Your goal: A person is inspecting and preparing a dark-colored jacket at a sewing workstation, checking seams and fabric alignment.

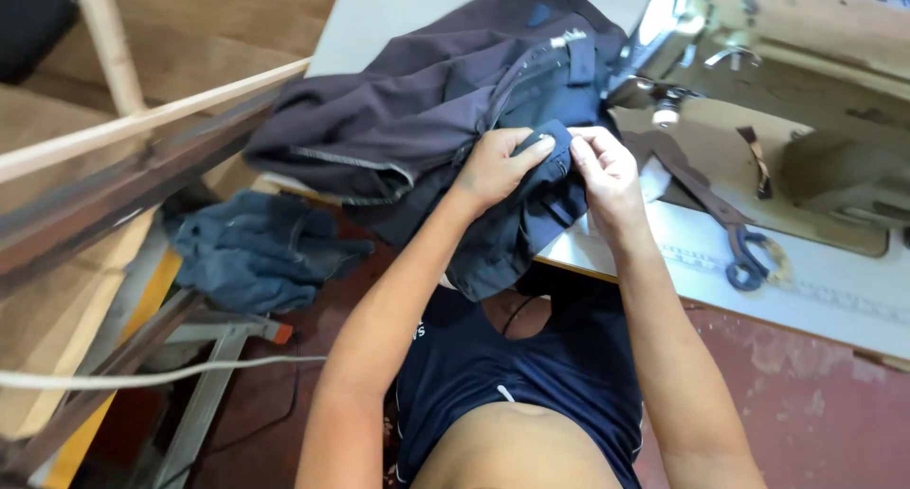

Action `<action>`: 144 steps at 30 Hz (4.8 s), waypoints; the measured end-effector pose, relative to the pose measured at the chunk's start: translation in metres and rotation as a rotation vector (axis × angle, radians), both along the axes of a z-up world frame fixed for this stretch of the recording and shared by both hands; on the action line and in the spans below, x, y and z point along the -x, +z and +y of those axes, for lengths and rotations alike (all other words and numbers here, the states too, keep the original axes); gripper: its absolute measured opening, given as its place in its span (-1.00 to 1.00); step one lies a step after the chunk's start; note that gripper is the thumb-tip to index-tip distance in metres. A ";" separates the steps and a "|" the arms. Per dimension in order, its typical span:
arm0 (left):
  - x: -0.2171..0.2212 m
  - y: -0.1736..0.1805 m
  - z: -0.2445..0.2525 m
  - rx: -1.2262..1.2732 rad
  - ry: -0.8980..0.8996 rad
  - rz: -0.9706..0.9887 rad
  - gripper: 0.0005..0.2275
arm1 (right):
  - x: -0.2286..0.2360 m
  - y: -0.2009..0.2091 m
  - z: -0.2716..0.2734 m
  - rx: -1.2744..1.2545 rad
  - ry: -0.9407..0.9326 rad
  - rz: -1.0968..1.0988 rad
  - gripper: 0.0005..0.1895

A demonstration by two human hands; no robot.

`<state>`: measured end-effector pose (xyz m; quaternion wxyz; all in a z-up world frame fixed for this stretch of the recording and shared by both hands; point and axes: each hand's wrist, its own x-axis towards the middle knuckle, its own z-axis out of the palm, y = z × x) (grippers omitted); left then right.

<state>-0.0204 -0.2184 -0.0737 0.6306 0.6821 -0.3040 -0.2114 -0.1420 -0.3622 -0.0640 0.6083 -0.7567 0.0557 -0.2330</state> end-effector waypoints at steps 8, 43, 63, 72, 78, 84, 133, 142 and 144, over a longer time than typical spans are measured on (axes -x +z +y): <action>0.007 -0.020 -0.006 0.050 0.046 0.008 -0.72 | 0.024 0.002 0.015 0.114 -0.179 -0.204 -0.83; 0.015 -0.016 0.007 0.133 0.176 -0.194 -0.73 | 0.029 -0.008 0.013 0.417 -0.188 -0.247 -0.84; 0.053 0.114 0.131 0.003 0.800 -0.555 -0.83 | 0.029 -0.001 0.020 0.481 -0.183 -0.051 -0.91; 0.094 0.093 0.188 0.003 0.779 -0.449 -0.81 | 0.025 -0.003 0.020 0.639 -0.171 -0.079 -0.92; 0.127 0.085 0.231 0.105 0.878 -0.361 -0.84 | 0.016 0.043 0.049 0.685 -0.142 -0.230 -0.68; 0.118 0.043 0.242 0.163 0.781 -0.297 -0.83 | -0.018 0.059 0.050 1.167 -0.233 -0.319 -0.21; 0.042 0.034 0.088 -0.240 0.554 -0.450 -0.70 | 0.083 0.006 0.070 1.032 -0.137 -0.051 -0.58; 0.050 0.009 0.085 0.083 0.374 -0.022 -0.81 | 0.084 0.010 0.073 1.018 -0.134 -0.037 -0.59; 0.051 0.012 0.089 0.061 0.334 0.001 -0.74 | 0.085 0.012 0.073 1.006 -0.124 -0.025 -0.59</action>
